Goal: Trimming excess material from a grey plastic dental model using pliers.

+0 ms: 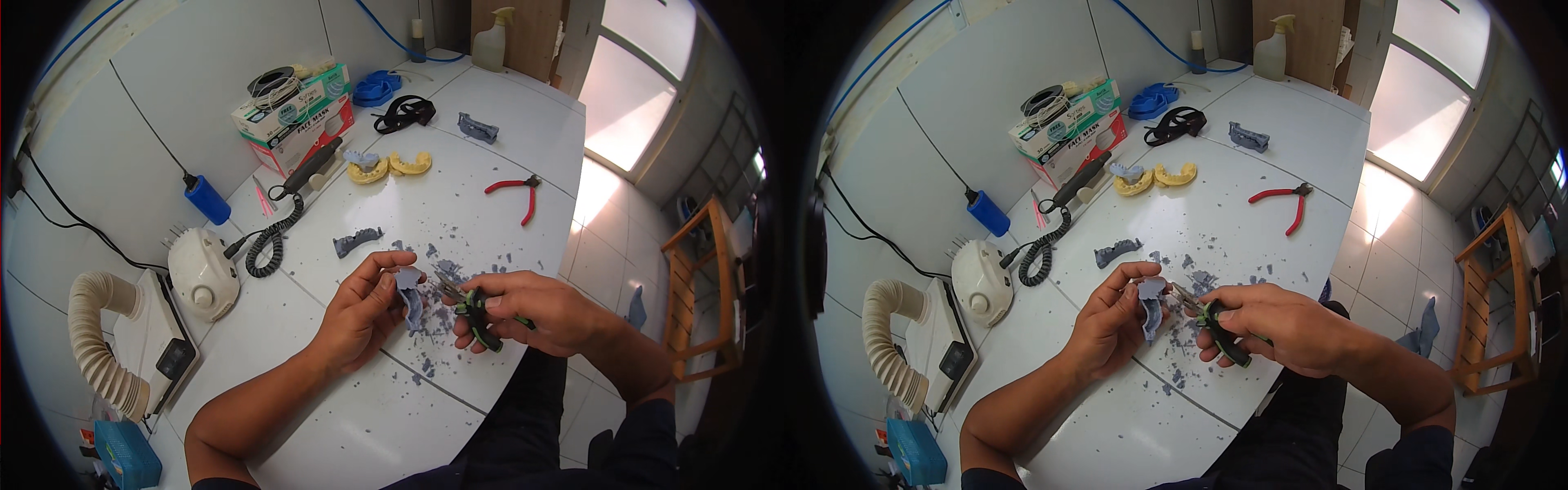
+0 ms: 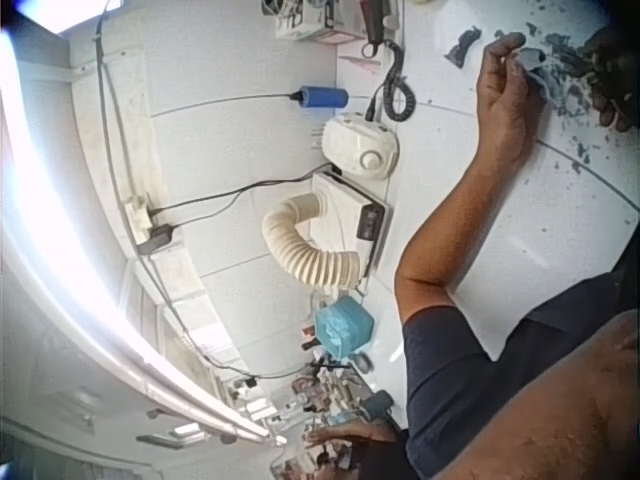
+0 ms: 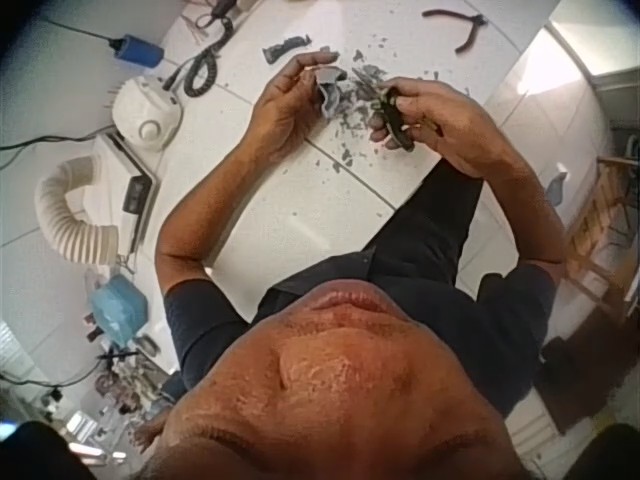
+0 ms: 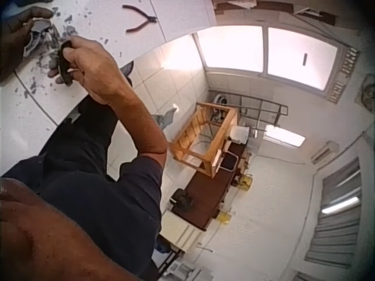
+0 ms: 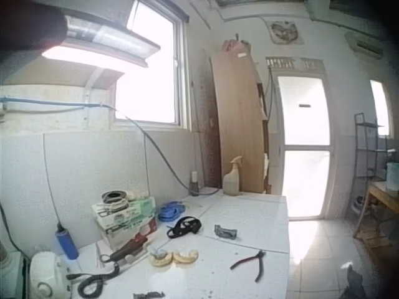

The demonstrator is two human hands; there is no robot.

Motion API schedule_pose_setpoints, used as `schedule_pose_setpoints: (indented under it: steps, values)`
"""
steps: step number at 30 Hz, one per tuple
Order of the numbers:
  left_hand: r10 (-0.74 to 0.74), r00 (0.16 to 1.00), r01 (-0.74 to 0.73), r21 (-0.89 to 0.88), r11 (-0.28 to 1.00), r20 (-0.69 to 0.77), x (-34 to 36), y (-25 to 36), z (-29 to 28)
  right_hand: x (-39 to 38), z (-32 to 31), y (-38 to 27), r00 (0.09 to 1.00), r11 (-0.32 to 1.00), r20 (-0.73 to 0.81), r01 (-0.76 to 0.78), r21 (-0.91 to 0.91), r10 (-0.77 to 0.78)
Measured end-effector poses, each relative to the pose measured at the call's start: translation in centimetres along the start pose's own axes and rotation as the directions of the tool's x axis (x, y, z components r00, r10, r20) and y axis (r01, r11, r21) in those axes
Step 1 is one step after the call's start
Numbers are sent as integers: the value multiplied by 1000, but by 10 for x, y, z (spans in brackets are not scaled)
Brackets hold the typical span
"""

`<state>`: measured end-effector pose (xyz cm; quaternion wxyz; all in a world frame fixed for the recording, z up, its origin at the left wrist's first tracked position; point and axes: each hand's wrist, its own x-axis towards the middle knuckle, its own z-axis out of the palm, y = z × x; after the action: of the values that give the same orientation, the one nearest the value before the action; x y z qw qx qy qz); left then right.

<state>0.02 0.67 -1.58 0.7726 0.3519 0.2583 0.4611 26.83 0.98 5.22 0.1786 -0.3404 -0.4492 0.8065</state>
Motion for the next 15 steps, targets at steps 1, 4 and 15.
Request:
schedule_pose_setpoints:
  steps: [1,4,15]
  values:
    - [0,1000,0,-2,1000,1,0,0,0,-1,0,1,1000,1000,-14,5,21,-5]
    - [-17,1000,17,30,999,-5,-1,1,0,-4,6,1,999,999,13,-42,13,41]
    - [-11,995,6,52,999,101,0,-1,-4,4,14,10,997,998,50,-63,13,62]
